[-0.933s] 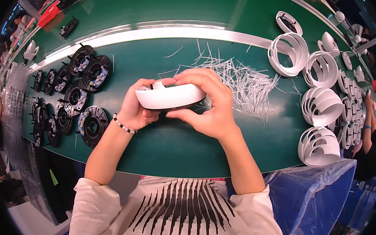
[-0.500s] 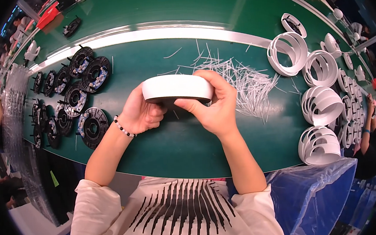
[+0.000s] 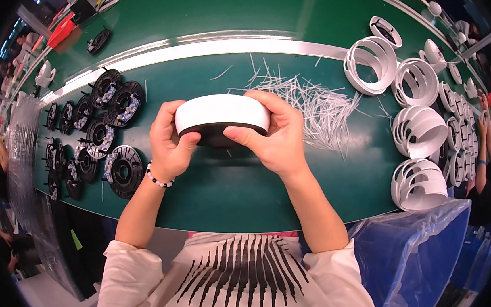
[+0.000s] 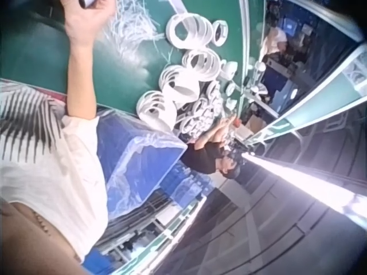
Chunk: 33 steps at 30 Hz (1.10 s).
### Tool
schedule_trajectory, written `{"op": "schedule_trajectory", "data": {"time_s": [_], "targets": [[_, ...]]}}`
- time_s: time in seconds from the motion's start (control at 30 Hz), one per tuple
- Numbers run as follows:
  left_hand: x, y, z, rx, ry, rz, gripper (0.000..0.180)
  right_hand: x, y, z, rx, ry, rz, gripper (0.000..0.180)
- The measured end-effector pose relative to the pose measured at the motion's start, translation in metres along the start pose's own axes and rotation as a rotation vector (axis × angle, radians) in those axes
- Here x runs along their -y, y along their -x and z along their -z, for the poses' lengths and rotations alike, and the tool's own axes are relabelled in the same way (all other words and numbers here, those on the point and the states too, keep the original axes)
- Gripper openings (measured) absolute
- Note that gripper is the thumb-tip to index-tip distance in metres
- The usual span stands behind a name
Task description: Manually assembling plastic housings and internal components of circular light fixtures on an assembly line.
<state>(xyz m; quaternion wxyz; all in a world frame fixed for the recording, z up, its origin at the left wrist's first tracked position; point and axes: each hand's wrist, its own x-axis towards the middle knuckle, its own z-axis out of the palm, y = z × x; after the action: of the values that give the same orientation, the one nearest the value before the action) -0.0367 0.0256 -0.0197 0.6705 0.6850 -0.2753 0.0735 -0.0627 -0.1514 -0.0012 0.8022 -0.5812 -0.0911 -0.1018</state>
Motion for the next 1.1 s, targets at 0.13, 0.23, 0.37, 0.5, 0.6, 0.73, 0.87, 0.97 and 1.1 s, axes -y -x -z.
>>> {"op": "schedule_trajectory", "data": {"time_s": [0.13,0.23,0.37,0.5,0.6,0.73,0.87,0.97,1.1], "targets": [[0.004,-0.001,-0.002,0.025,0.207,0.055,0.038,0.002,-0.001,-0.001,-0.009,0.141,0.065,0.041],[0.001,-0.004,-0.005,-0.014,0.28,0.087,0.035,0.007,-0.008,0.0,-0.012,-0.009,0.088,0.045],[-0.01,-0.019,-0.007,-0.04,0.693,0.302,0.04,0.011,-0.011,0.025,0.136,-0.168,0.011,0.042],[-0.021,-0.029,-0.024,-0.01,0.725,0.392,0.036,0.022,-0.006,0.04,0.08,-0.071,0.068,0.041],[-0.021,-0.052,-0.039,-0.027,0.618,0.31,0.028,0.022,-0.014,0.052,-0.013,0.055,0.126,0.042],[-0.003,-0.111,-0.055,-0.009,-0.42,-0.139,0.023,0.023,-0.034,0.107,-0.38,0.543,0.41,0.049],[0.063,-0.178,-0.076,0.095,-0.851,-0.55,0.027,0.025,-0.03,0.187,-0.689,1.285,0.658,0.025],[0.104,-0.205,-0.086,0.144,-0.967,-0.577,0.03,0.022,-0.026,0.201,-0.691,1.352,0.547,0.023],[0.152,-0.222,-0.088,0.169,-1.125,-0.512,0.032,0.018,-0.032,0.192,-0.684,1.315,0.596,0.02]]}}
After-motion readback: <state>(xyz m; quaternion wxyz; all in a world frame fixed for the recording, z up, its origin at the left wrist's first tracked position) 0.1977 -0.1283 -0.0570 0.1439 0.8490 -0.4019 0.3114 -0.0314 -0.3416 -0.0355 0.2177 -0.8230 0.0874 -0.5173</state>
